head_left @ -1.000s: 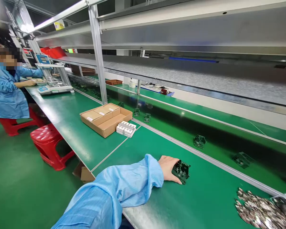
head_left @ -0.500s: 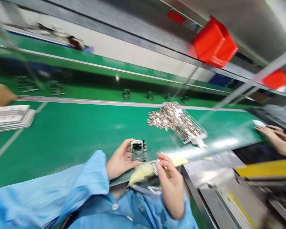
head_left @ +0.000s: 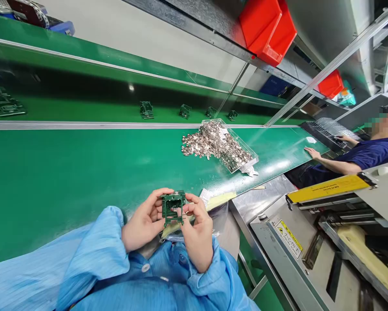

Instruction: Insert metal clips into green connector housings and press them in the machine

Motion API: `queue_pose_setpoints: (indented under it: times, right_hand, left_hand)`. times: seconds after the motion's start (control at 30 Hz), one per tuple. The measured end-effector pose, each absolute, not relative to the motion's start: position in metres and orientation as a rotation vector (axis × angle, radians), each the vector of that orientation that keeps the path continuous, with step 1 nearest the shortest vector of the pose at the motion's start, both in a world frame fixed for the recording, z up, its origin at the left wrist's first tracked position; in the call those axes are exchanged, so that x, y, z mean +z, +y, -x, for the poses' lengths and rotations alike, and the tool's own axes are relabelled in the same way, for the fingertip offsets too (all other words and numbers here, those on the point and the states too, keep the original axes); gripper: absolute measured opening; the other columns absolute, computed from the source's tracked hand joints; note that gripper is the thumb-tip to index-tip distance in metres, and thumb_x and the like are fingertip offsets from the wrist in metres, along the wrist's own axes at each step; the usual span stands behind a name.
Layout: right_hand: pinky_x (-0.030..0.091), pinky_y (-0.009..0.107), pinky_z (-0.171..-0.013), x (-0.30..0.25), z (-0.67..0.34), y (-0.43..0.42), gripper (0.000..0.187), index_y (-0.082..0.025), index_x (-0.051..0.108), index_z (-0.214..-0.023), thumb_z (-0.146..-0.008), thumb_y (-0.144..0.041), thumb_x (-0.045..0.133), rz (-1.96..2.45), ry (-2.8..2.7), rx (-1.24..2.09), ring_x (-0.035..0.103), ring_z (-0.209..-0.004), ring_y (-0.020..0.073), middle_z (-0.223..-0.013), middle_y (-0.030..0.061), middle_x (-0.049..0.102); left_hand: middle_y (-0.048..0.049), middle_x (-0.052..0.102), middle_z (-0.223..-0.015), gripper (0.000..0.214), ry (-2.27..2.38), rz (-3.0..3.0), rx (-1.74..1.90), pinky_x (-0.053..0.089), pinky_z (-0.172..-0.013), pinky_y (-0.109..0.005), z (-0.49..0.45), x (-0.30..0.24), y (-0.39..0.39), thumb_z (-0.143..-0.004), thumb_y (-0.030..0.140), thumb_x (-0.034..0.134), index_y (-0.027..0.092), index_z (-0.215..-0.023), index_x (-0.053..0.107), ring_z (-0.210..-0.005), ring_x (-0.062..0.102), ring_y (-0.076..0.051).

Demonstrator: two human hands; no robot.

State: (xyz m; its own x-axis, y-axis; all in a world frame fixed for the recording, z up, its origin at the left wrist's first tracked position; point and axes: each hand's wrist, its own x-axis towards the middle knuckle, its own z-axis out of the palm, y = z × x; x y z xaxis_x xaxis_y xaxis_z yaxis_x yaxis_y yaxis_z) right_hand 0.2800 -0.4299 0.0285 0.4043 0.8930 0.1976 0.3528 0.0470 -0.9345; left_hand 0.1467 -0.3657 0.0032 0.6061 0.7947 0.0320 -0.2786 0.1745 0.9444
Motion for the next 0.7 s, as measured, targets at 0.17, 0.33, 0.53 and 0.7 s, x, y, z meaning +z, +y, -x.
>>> queue_pose_setpoints:
  times: [0.17, 0.33, 0.53, 0.7]
  right_hand:
    - [0.045, 0.035, -0.087, 0.027, -0.277, -0.431, 0.011, -0.020, 0.064, -0.075, -0.084, -0.026, 0.061, 1.536, -1.138, 0.576, 0.056, -0.103, 0.0231, -0.110, 0.0087, 0.059]
    - [0.046, 0.031, -0.082, 0.024, -0.276, -0.433, 0.010, -0.020, 0.062, -0.076, -0.085, -0.025, 0.060, 1.532, -1.130, 0.576, 0.057, -0.098, 0.0205, -0.104, 0.0069, 0.059]
    - [0.048, 0.028, -0.067, 0.019, -0.274, -0.433, 0.009, -0.020, 0.060, -0.080, -0.082, -0.029, 0.063, 1.444, -0.934, 0.749, 0.059, -0.076, 0.0171, -0.087, 0.0039, 0.062]
    - [0.047, 0.024, -0.056, 0.019, -0.270, -0.430, 0.018, -0.020, 0.057, -0.072, -0.069, -0.029, 0.073, 1.275, -0.691, 0.913, 0.056, -0.063, 0.0151, -0.066, -0.0006, 0.059]
  left_hand:
    - [-0.0032, 0.061, -0.113, 0.045, 0.506, -1.199, 0.805, 0.054, -0.079, -0.020, -0.145, 0.000, -0.369, -0.082, 0.021, 0.066, 0.032, -0.120, 0.045, -0.093, 0.065, -0.013]
    - [-0.0030, 0.062, -0.111, 0.034, 0.506, -1.295, 0.849, 0.052, -0.083, -0.021, -0.144, -0.002, -0.370, -0.089, 0.023, 0.056, 0.030, -0.121, 0.047, -0.095, 0.064, -0.013]
    - [-0.0022, 0.064, -0.098, 0.030, 0.656, -1.326, 0.861, 0.052, -0.075, -0.019, -0.146, 0.002, -0.373, -0.090, 0.023, 0.053, 0.025, -0.119, 0.047, -0.086, 0.063, -0.012]
    - [-0.0023, 0.065, -0.097, 0.030, 0.727, -1.344, 0.835, 0.052, -0.072, -0.018, -0.147, 0.006, -0.376, -0.087, 0.019, 0.051, 0.021, -0.117, 0.049, -0.083, 0.063, -0.011]
